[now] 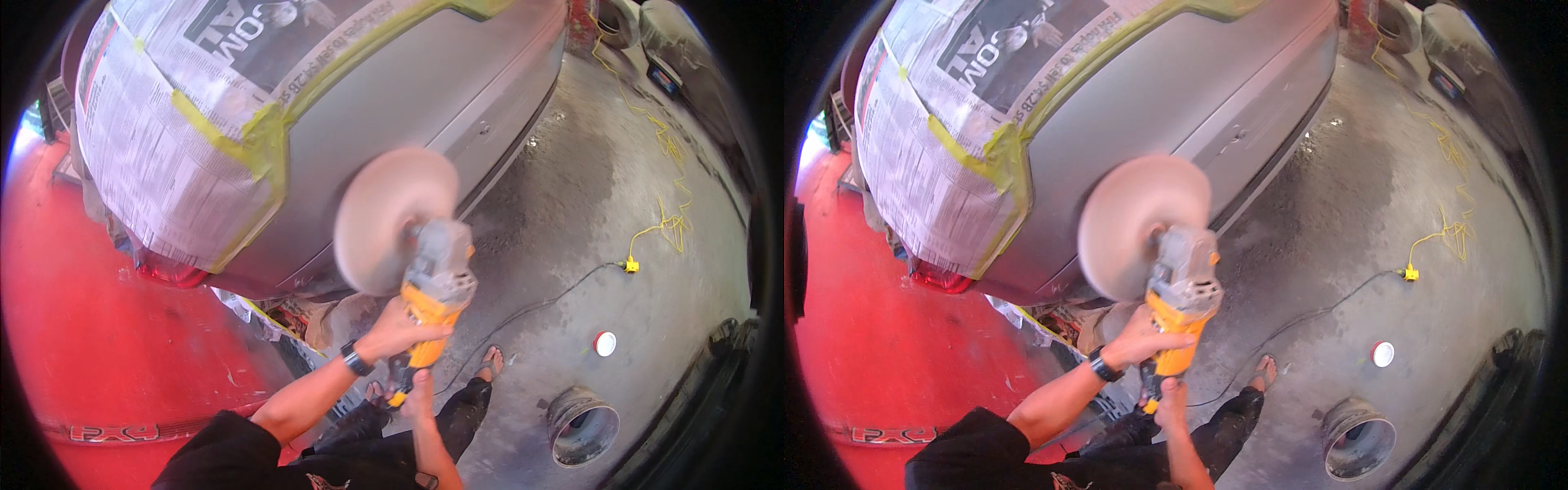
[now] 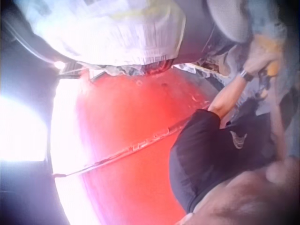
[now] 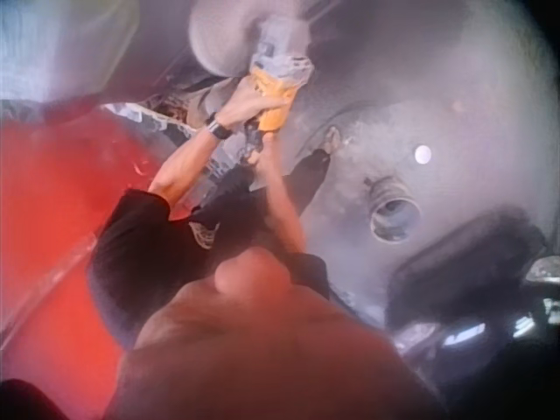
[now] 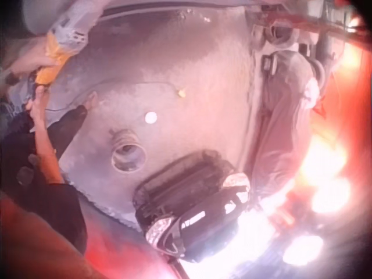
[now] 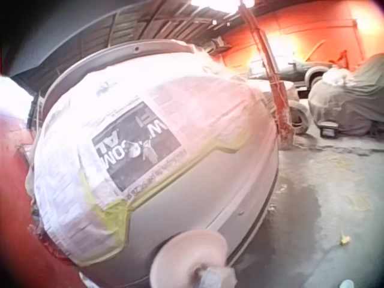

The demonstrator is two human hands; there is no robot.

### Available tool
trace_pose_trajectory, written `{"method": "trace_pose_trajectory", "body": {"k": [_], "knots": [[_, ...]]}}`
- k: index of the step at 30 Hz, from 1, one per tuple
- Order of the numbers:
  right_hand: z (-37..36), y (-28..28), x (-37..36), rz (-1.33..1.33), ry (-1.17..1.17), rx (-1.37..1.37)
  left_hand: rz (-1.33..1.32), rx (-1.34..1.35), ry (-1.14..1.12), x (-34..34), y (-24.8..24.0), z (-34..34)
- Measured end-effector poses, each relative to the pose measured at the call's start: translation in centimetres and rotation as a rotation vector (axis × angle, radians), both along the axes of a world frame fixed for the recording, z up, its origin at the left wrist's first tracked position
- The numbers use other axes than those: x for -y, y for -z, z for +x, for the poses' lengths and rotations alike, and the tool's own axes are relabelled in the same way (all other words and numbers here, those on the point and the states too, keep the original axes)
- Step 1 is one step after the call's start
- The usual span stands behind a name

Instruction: The person uses a rotary polisher with a buffing pad to polish the rear bumper and trunk area of a silver car. The car is partially covered with newspaper and masking tape. The person moves the polisher across the surface and briefly touches the car with a finger to check the finish.

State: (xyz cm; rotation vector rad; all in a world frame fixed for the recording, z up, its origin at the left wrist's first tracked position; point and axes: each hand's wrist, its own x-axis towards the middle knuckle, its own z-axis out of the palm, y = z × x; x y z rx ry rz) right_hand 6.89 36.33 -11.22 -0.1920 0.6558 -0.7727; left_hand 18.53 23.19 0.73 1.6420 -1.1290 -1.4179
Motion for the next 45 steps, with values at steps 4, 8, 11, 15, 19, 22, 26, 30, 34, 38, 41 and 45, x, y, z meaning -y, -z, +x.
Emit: {"method": "trace_pose_trajectory", "body": {"k": [4, 8, 11, 15, 19, 22, 26, 30, 34, 38, 41, 45], "knots": [[5.9, 3.0, -8.8, 0.142, -0.003, 0.213, 0.046, 0.19, 0.033, -6.5, -0.2, 3.5], [9.6, 2.3, -14.8, 0.202, 0.016, 0.426, 0.137, 0.28, 0.011, -11.7, -0.3, 5.1], [9.8, 2.0, -14.7, 0.179, -0.029, 0.451, 0.109, 0.329, -0.043, -11.9, -0.6, 4.6], [8.1, 1.8, -6.9, 0.17, 0.023, 0.399, 0.169, 0.509, 0.062, -4.9, 0.0, 2.9], [3.9, 2.1, 4.3, 0.062, 0.027, 0.247, 0.004, 0.248, 0.052, 5.4, 0.1, -1.2], [1.0, 0.3, 11.5, 0.033, -0.008, 0.207, 0.045, 0.186, 0.017, 11.3, -1.0, -3.7], [0.7, -1.1, 12.8, 0.123, -0.01, 0.259, 0.058, 0.235, 0.025, 13.2, -1.8, -4.6], [2.6, -1.2, 5.6, 0.163, -0.027, 0.342, 0.099, 0.296, 0.018, 6.4, -1.9, -2.6], [2.7, -0.9, 0.1, 0.159, -0.079, 0.369, 0.155, 0.25, -0.022, 0.9, -1.1, -1.6], [0.0, -1.1, 2.4, 0.197, -0.063, 0.332, 0.146, 0.177, -0.047, 2.9, 0.1, -2.4], [-3.4, -3.2, 9.0, 0.196, -0.012, 0.159, 0.071, 0.061, -0.086, 8.0, -1.2, -5.2], [-7.9, -5.0, 18.5, 0.056, -0.027, -0.084, 0.038, -0.024, -0.044, 16.5, -2.7, -8.3]]}}
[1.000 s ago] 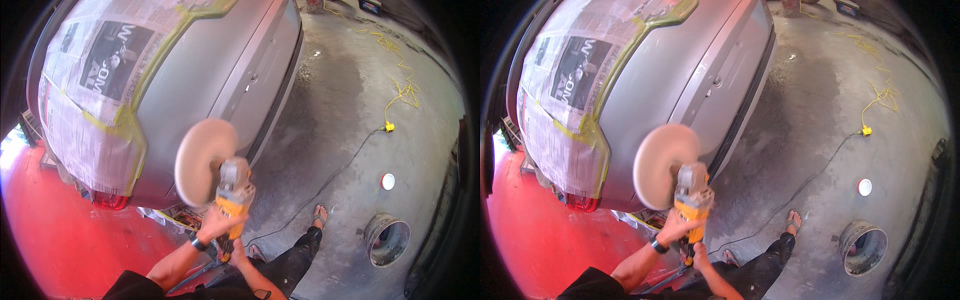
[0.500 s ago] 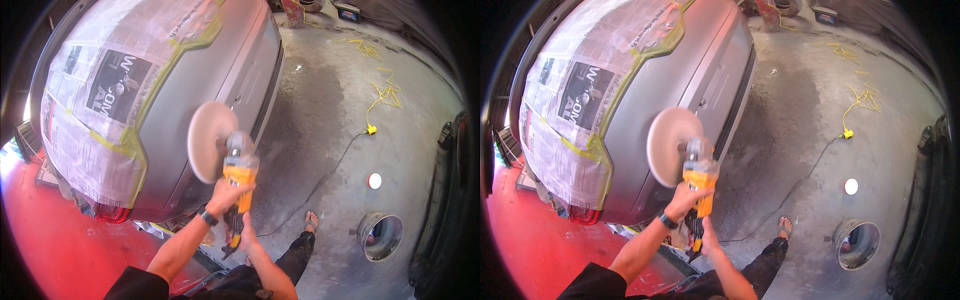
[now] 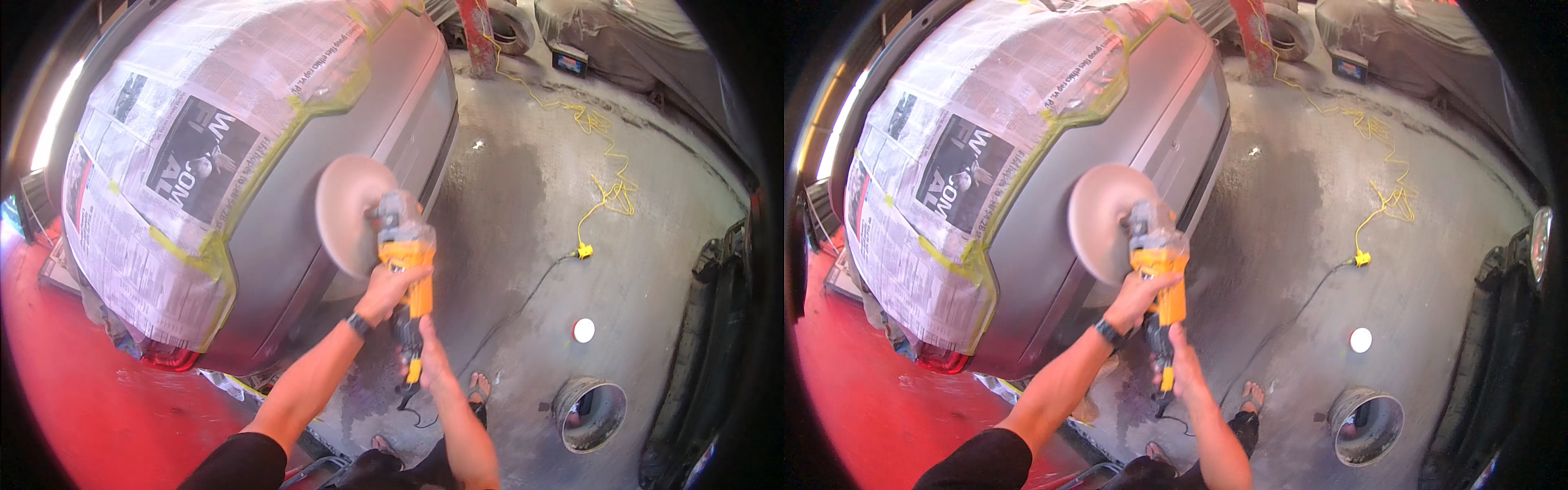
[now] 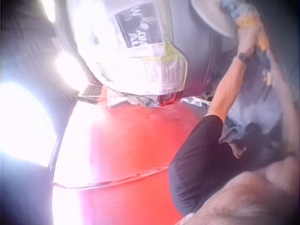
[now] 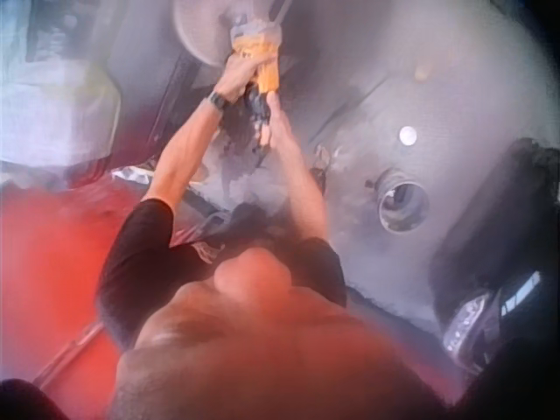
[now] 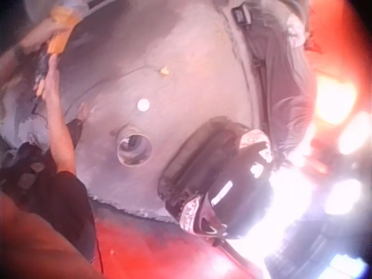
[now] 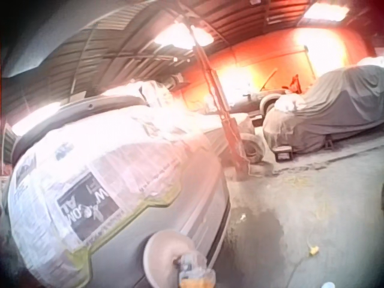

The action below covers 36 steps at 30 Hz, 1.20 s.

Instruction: The person uses a rotary polisher with a buffing pad to polish the rear bumper and trunk area of a silver car. The car is partially covered with newspaper and masking tape. The person moves the polisher across the surface and briefly touches the car with a finger to check the finish.

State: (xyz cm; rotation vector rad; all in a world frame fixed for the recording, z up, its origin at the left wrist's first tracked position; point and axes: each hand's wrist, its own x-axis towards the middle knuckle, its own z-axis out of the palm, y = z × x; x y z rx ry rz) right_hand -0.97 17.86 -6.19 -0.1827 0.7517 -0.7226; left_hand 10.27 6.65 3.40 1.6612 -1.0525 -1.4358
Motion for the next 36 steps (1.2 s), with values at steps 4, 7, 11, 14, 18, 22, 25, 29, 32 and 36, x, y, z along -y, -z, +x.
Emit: {"method": "trace_pose_trajectory", "body": {"k": [4, 7, 11, 14, 18, 22, 25, 29, 32, 36], "knots": [[-2.0, -2.1, 5.9, 0.04, -0.012, 0.017, 0.018, -0.1, -0.007, 6.2, -1.1, -2.3], [-2.4, -2.9, 5.9, 0.018, 0.004, 0.001, -0.007, -0.093, -0.05, 5.3, -0.8, -2.3], [0.4, -0.7, -1.8, 0.11, -0.046, 0.016, 0.007, -0.08, -0.061, -2.3, -0.8, 0.3], [4.4, 1.8, -9.6, 0.127, -0.052, 0.198, 0.072, 0.043, -0.044, -8.7, -0.7, 3.1], [9.3, 3.8, -18.9, 0.146, -0.053, 0.319, 0.021, 0.172, -0.04, -17.3, 1.4, 7.6], [12.6, 5.3, -26.4, 0.094, -0.029, 0.299, 0.001, 0.294, 0.044, -24.0, 1.1, 10.3], [14.5, 5.6, -31.2, 0.085, -0.09, 0.366, -0.056, 0.37, 0.036, -29.1, 2.2, 13.2], [15.1, 6.1, -34.7, 0.051, -0.097, 0.401, -0.015, 0.277, -0.003, -32.6, 0.7, 13.5], [14.7, 7.1, -34.9, 0.048, -0.109, 0.323, 0.005, 0.183, -0.04, -32.6, 1.1, 13.3], [12.3, 6.4, -28.4, -0.026, -0.087, 0.224, -0.077, 0.208, 0.01, -27.2, 0.6, 11.2]]}}
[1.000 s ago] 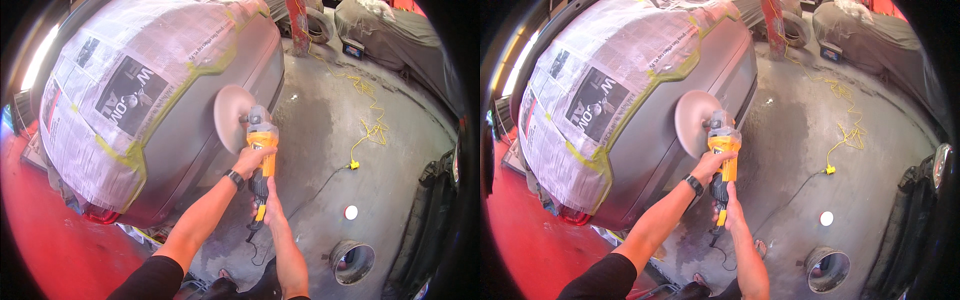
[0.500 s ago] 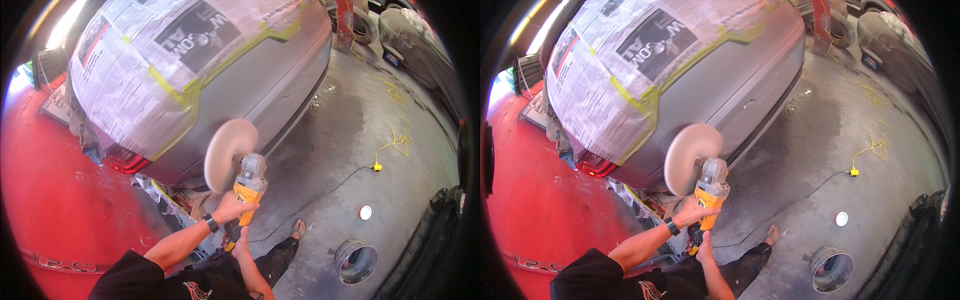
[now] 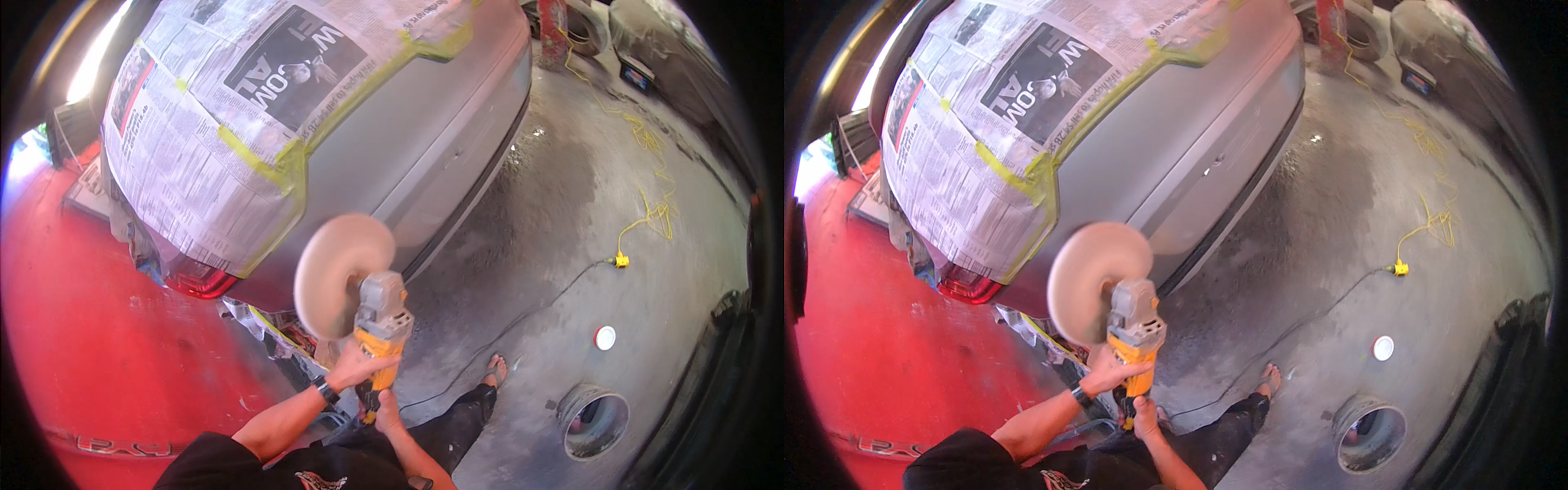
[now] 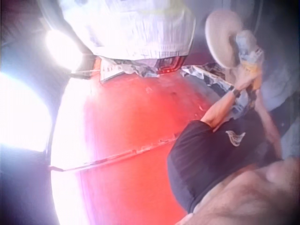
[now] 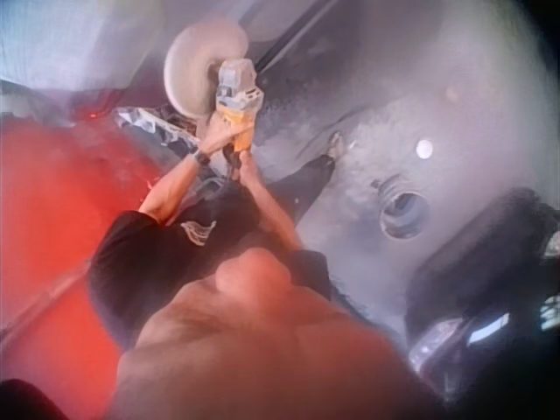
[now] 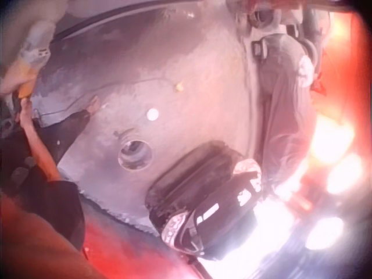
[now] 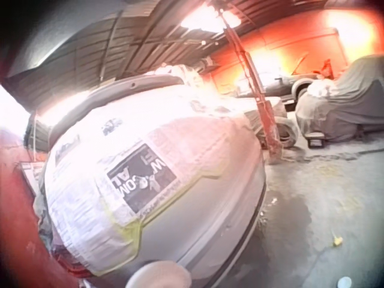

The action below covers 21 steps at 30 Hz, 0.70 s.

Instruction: The person uses a rotary polisher with a buffing pad to polish the rear bumper and trunk area of a silver car. The car is partially covered with newspaper and masking tape. The person moves the polisher across the surface and briefly touches the car with a finger to check the finish.

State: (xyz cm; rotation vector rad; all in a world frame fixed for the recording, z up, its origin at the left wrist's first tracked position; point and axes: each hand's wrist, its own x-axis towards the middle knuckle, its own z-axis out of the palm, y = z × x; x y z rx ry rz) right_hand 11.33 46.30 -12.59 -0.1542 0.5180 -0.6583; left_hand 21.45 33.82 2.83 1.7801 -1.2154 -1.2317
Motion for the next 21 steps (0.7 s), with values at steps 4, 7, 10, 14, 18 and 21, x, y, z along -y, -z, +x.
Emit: {"method": "trace_pose_trajectory", "body": {"k": [4, 7, 10, 14, 18, 21], "knots": [[-4.2, 0.2, 7.1, -0.019, 0.013, -0.138, -0.013, -0.161, -0.059, 6.3, 1.5, -2.8], [-7.5, 0.4, 11.6, -0.131, 0.008, -0.199, -0.014, -0.301, -0.078, 9.7, 1.6, -4.7], [-11.2, -0.6, 13.4, -0.163, 0.041, -0.321, -0.055, -0.441, -0.065, 10.1, 3.0, -6.0], [-15.0, 1.4, 13.3, -0.229, 0.002, -0.443, -0.194, -0.529, -0.125, 8.2, 6.2, -7.3], [-15.7, 0.0, 14.5, -0.393, -0.018, -0.528, -0.256, -0.621, -0.177, 6.1, 8.6, -7.6], [-15.1, 3.3, 14.7, -0.636, 0.251, -0.621, -0.269, -0.781, -0.13, 6.5, 11.1, -7.7]]}}
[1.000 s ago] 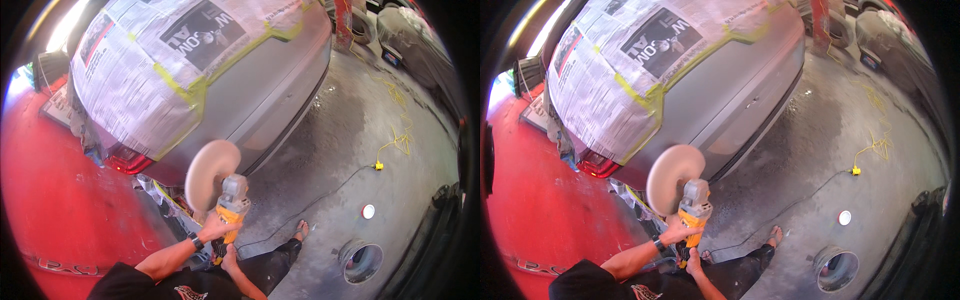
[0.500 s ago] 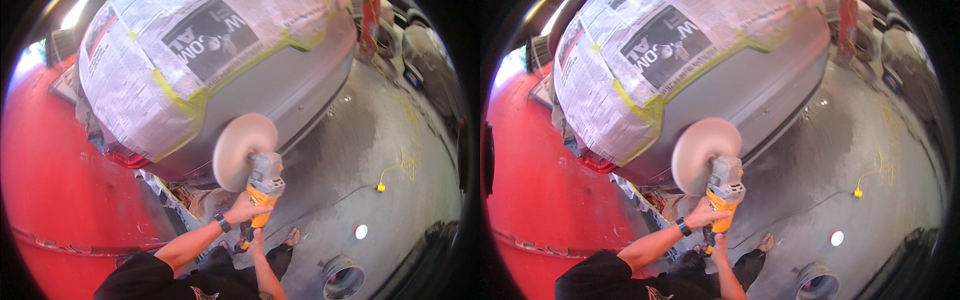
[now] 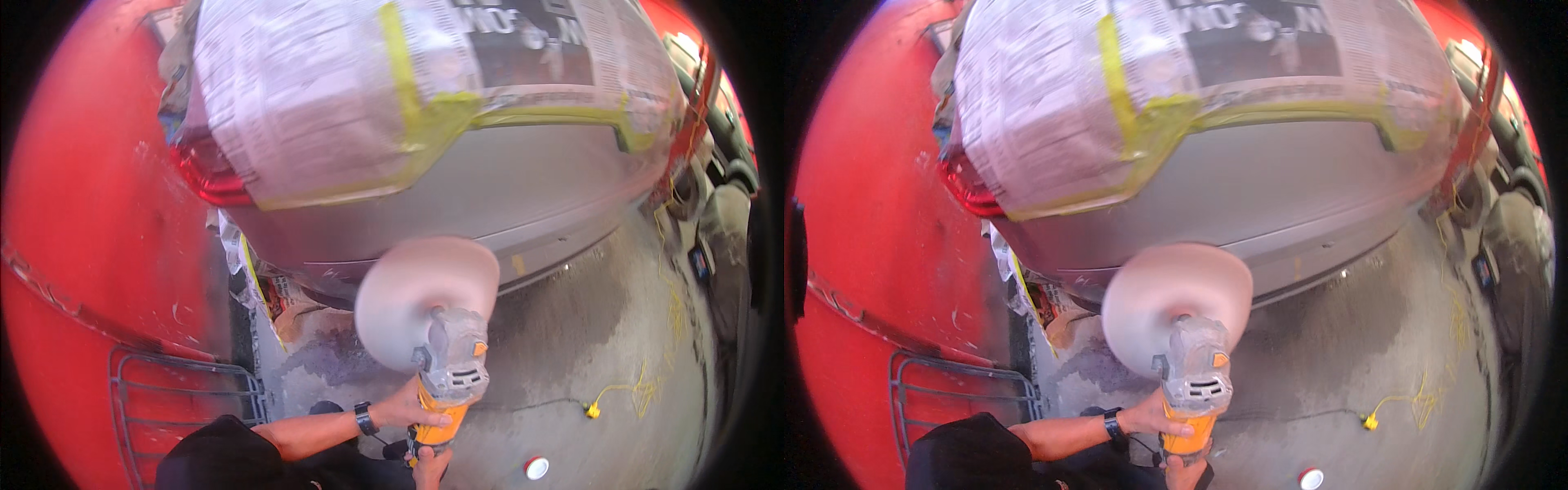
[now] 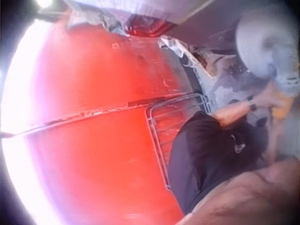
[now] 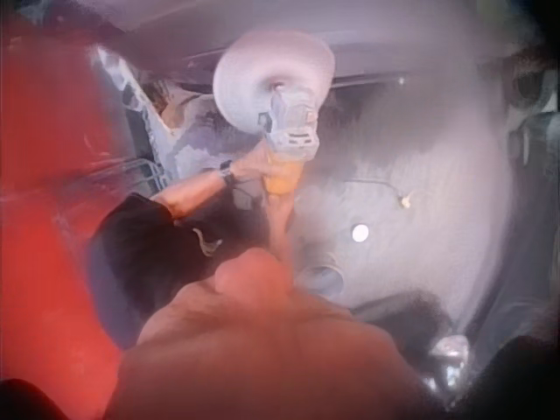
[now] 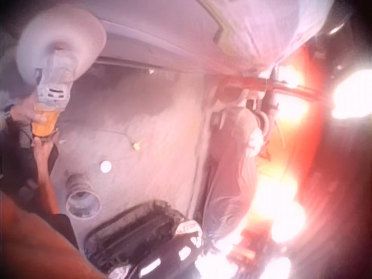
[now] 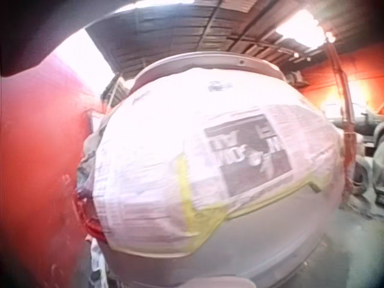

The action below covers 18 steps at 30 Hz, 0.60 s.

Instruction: The person uses a rotary polisher with a buffing pad to polish the rear bumper and trunk area of a silver car. The car is partially covered with newspaper and masking tape. The person moves the polisher across the surface and briefly touches the car with a finger to check the finish.

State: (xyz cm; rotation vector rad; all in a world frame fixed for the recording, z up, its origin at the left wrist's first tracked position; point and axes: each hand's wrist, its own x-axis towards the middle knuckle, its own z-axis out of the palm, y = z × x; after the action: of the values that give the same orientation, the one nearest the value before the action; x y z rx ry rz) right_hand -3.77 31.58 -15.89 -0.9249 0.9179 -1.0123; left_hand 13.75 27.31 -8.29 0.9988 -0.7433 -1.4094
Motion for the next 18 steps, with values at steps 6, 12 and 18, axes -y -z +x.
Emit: {"method": "trace_pose_trajectory", "body": {"k": [6, 12, 18], "knots": [[-1.5, 0.6, 2.9, 0.003, -0.201, -0.096, -0.173, -0.101, -0.024, 0.4, 3.2, -0.5], [-3.4, 4.6, 5.0, -0.111, -0.386, -0.261, -0.335, -0.184, 0.026, 1.1, 6.5, -0.3], [-1.3, 4.5, 4.6, -0.22, -0.346, -0.206, -0.536, -0.031, 0.012, 0.6, 7.9, 1.5]]}}
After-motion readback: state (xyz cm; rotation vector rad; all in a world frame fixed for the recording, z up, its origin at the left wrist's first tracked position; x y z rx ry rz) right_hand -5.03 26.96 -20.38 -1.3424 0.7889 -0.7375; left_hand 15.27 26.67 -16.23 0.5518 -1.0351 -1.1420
